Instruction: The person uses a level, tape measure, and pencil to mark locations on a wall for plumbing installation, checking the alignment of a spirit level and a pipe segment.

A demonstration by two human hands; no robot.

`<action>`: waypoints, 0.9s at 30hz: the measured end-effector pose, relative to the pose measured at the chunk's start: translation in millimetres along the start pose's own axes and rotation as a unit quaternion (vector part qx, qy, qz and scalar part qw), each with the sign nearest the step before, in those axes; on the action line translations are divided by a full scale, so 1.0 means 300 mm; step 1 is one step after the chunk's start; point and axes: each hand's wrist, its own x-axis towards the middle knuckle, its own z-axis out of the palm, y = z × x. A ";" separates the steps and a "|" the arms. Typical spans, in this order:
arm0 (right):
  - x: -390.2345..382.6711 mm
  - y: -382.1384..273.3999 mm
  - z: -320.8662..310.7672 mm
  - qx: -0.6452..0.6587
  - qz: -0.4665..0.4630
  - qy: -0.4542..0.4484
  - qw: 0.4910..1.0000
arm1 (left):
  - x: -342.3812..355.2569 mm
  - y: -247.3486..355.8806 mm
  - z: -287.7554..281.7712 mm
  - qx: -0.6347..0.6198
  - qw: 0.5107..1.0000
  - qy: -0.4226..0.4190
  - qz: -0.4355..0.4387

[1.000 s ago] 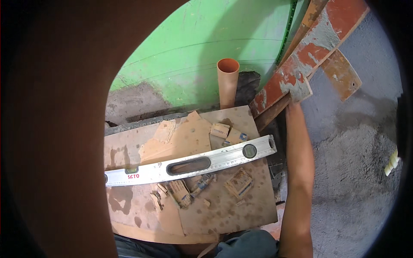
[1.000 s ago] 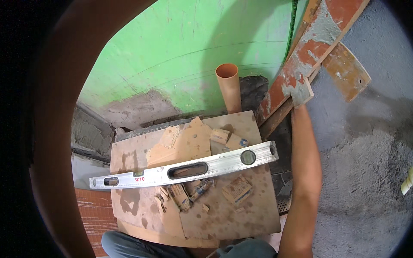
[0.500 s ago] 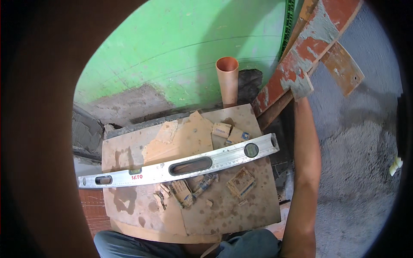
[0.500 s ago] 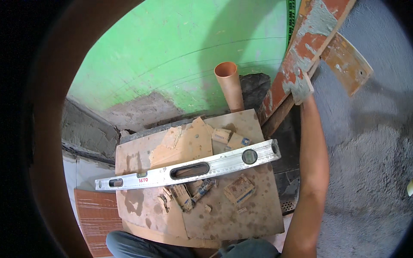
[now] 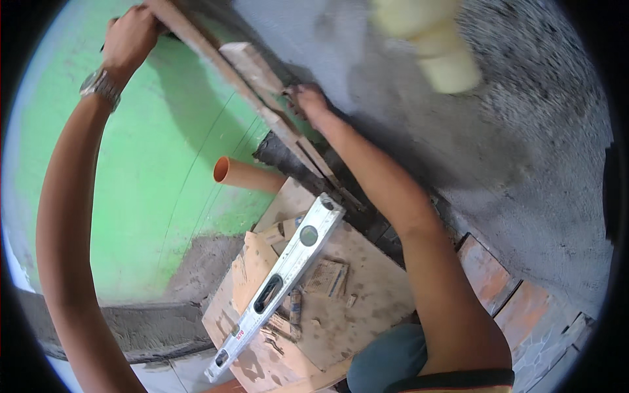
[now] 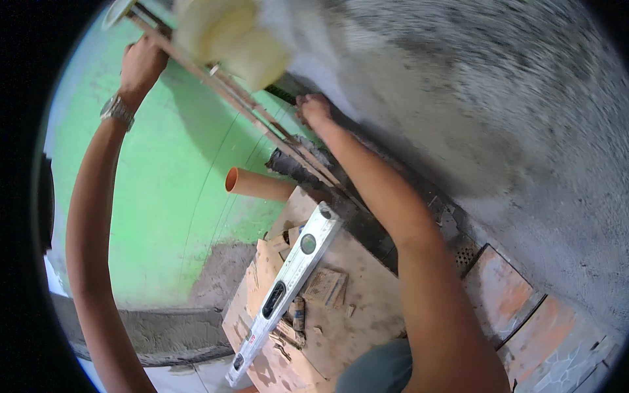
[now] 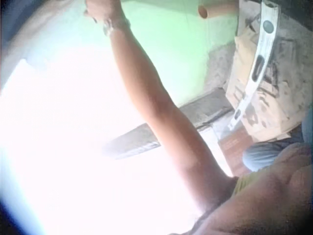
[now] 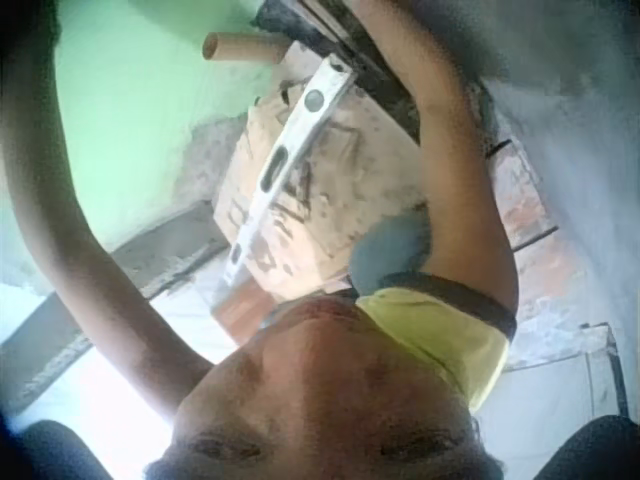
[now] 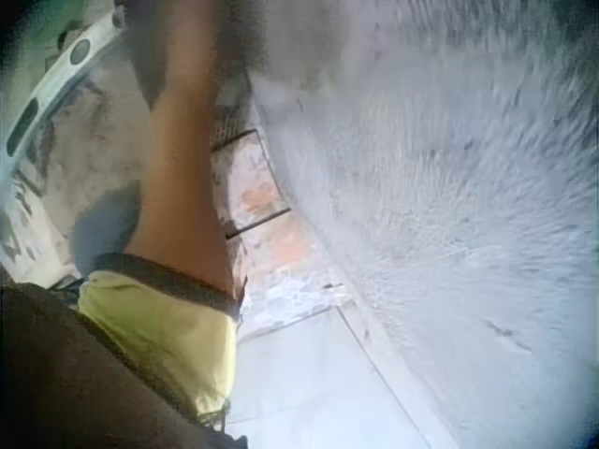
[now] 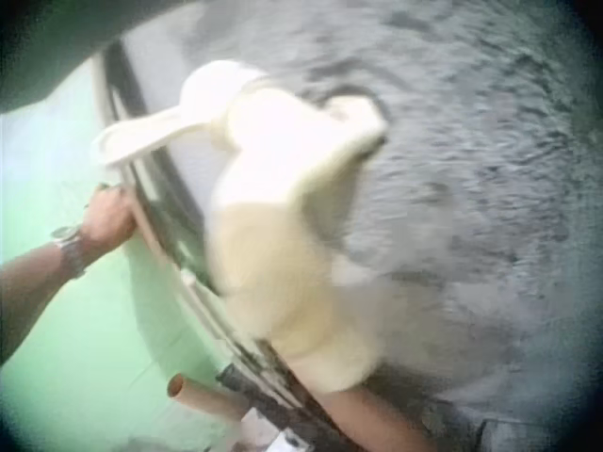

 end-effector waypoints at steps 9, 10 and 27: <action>-0.448 -0.243 -0.156 -0.037 -0.288 -0.109 0.951 | -0.016 -0.012 -0.004 0.027 0.998 -0.054 0.004; -0.468 -0.266 -0.160 -0.064 -0.303 -0.134 0.941 | -0.041 -0.026 -0.016 0.033 0.997 -0.066 -0.006; -0.533 -0.382 -0.007 -0.334 -0.361 0.050 0.869 | -0.861 -0.589 -0.264 -0.085 0.947 -0.215 -0.224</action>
